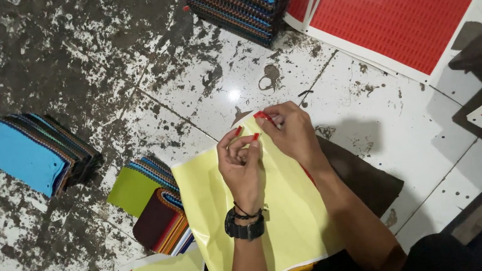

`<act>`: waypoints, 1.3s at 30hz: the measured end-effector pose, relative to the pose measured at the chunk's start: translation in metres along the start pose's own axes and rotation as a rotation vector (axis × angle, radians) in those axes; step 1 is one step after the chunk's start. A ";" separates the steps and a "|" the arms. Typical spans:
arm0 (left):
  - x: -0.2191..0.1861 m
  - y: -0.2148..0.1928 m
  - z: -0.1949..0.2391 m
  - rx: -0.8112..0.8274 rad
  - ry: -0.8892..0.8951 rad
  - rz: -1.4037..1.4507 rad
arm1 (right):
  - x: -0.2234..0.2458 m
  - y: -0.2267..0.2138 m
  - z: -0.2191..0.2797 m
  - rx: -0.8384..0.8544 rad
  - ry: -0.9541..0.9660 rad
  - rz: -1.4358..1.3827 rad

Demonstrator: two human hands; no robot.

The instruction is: The person sits on the floor and assembles a stack of colorful notebooks by hand. They peel small red adhesive stickers from a yellow backing sheet and apply them to the top corners of the notebooks to secure the stack.

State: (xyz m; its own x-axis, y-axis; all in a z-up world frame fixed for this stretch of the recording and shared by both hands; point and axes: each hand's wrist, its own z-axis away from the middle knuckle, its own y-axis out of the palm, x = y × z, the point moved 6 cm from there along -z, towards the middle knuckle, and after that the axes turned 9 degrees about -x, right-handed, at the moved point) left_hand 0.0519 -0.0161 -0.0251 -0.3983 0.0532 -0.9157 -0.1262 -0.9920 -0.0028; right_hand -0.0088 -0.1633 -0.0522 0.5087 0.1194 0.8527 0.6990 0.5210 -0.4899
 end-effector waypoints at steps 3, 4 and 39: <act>-0.001 0.000 0.003 -0.005 0.003 -0.012 | 0.012 -0.002 0.004 -0.038 -0.078 0.000; -0.005 0.000 0.003 -0.005 0.006 -0.011 | 0.008 0.000 0.006 -0.039 -0.080 -0.002; -0.011 0.012 -0.007 0.059 0.190 -0.058 | 0.010 -0.013 0.016 -0.158 -0.267 -0.044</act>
State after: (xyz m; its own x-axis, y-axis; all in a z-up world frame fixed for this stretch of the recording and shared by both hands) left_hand 0.0606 -0.0292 -0.0179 -0.2113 0.0821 -0.9740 -0.1996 -0.9791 -0.0392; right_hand -0.0210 -0.1558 -0.0344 0.3409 0.3282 0.8809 0.7974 0.3954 -0.4559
